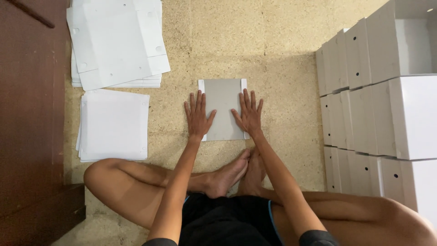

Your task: The person sits on the floor and assembles a white cardboard box by folding the sides and securing the tabs. They then pick up another flat sheet and begin folding it to form a second box.

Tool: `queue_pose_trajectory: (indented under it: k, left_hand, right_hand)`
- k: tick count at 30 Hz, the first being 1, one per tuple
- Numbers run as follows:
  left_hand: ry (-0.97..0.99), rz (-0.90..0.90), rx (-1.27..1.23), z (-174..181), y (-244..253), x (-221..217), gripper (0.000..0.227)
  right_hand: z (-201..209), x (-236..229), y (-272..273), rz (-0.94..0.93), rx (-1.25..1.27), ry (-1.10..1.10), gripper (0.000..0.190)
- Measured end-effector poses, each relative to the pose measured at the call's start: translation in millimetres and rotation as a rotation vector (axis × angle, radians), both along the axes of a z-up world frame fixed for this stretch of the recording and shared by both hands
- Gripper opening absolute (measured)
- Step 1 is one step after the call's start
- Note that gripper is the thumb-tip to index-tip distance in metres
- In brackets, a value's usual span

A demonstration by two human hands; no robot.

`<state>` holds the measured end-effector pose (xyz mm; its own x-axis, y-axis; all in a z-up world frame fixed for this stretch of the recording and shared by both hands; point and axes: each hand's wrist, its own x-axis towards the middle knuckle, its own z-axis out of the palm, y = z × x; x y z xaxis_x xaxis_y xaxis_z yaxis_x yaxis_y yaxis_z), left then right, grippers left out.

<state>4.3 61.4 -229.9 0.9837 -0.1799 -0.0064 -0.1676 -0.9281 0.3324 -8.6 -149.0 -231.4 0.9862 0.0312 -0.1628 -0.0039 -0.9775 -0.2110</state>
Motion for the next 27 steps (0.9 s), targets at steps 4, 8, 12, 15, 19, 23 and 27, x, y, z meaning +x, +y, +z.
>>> queue_pose_trajectory:
  k: [4, 8, 12, 15, 19, 23, 27]
  left_hand:
    - [-0.016, -0.007, -0.024, -5.8, 3.9, 0.6, 0.073]
    - [0.035, 0.000, -0.313, 4.4, 20.9, 8.9, 0.083]
    - [0.053, 0.042, -0.543, 37.9, 42.7, 1.7, 0.081]
    - [0.098, -0.018, -0.465, 19.0, 56.3, -11.3, 0.076]
    - [0.231, -0.193, -0.459, 24.4, 64.2, -44.7, 0.071]
    - [0.110, -0.381, -0.382, 12.6, 69.2, -59.0, 0.034]
    - [-0.140, -0.518, -0.070, 3.2, 69.4, -68.5, 0.014]
  right_hand:
    - [-12.5, 4.3, -13.5, 0.006, 0.071, 0.065, 0.078]
    - [19.3, 21.1, -19.3, -0.272, 0.671, 0.106, 0.065]
    - [-5.7, 23.4, -53.5, -0.427, 1.245, -0.067, 0.056]
    - [43.6, 10.6, -56.3, -0.478, 1.137, 0.100, 0.053]
    - [-10.0, 18.4, -81.3, -0.339, 1.029, 0.079, 0.038]
    - [28.7, 11.5, -52.4, -0.194, 0.713, 0.020, 0.027]
    - [-5.9, 3.1, -22.9, 0.204, 0.148, 0.134, 0.015]
